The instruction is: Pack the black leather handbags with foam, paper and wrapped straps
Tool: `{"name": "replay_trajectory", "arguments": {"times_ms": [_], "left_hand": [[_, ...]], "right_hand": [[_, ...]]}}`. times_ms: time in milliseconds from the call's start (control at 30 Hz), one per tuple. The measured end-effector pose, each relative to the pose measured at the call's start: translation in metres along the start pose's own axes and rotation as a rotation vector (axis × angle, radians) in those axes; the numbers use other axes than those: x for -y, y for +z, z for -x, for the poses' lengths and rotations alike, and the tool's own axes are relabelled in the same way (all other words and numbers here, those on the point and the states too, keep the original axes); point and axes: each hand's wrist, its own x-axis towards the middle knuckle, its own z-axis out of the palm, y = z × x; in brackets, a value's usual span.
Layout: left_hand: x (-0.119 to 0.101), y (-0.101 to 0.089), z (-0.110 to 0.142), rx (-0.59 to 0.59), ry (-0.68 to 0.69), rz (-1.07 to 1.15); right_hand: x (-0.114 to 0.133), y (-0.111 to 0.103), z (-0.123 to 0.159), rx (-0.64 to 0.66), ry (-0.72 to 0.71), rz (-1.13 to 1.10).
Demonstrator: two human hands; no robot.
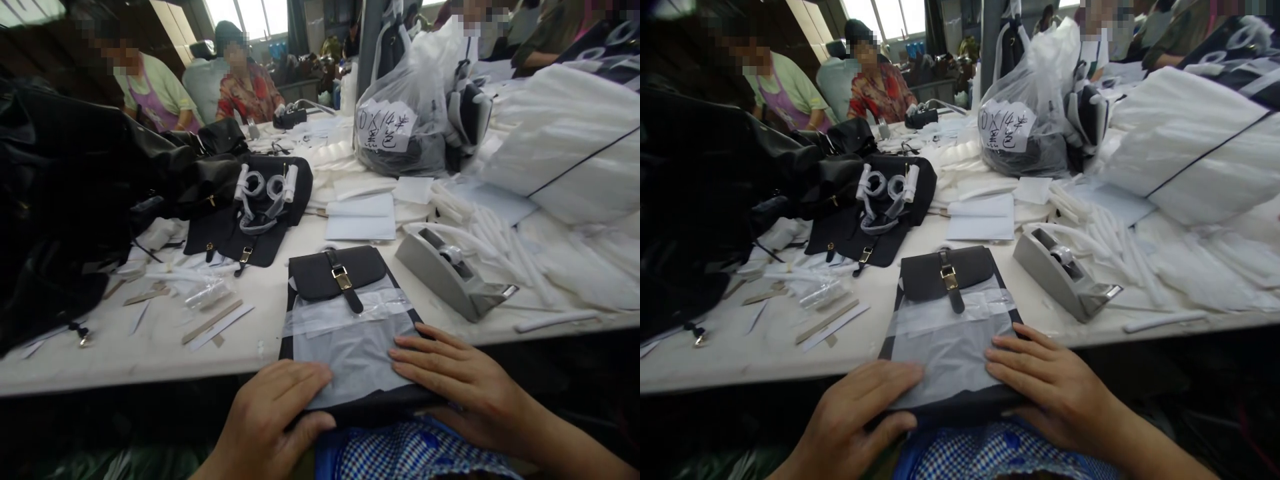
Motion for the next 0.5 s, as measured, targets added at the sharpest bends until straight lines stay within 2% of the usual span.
{"name": "replay_trajectory", "arguments": {"times_ms": [167, 300, 400, 500], "left_hand": [[-0.005, -0.009, -0.009, 0.0, 0.126, -0.12], [0.003, -0.005, -0.01, -0.061, 0.246, -0.222], [0.014, 0.005, -0.006, 0.038, 0.315, -0.258], [0.022, 0.016, 0.007, 0.076, 0.294, -0.22]], "right_hand": [[0.002, -0.011, -0.001, -0.034, -0.024, -0.027], [0.003, -0.017, 0.001, -0.066, -0.035, 0.019], [-0.002, -0.016, 0.003, -0.005, -0.005, 0.061], [-0.007, -0.011, 0.011, -0.005, 0.036, 0.04]]}}
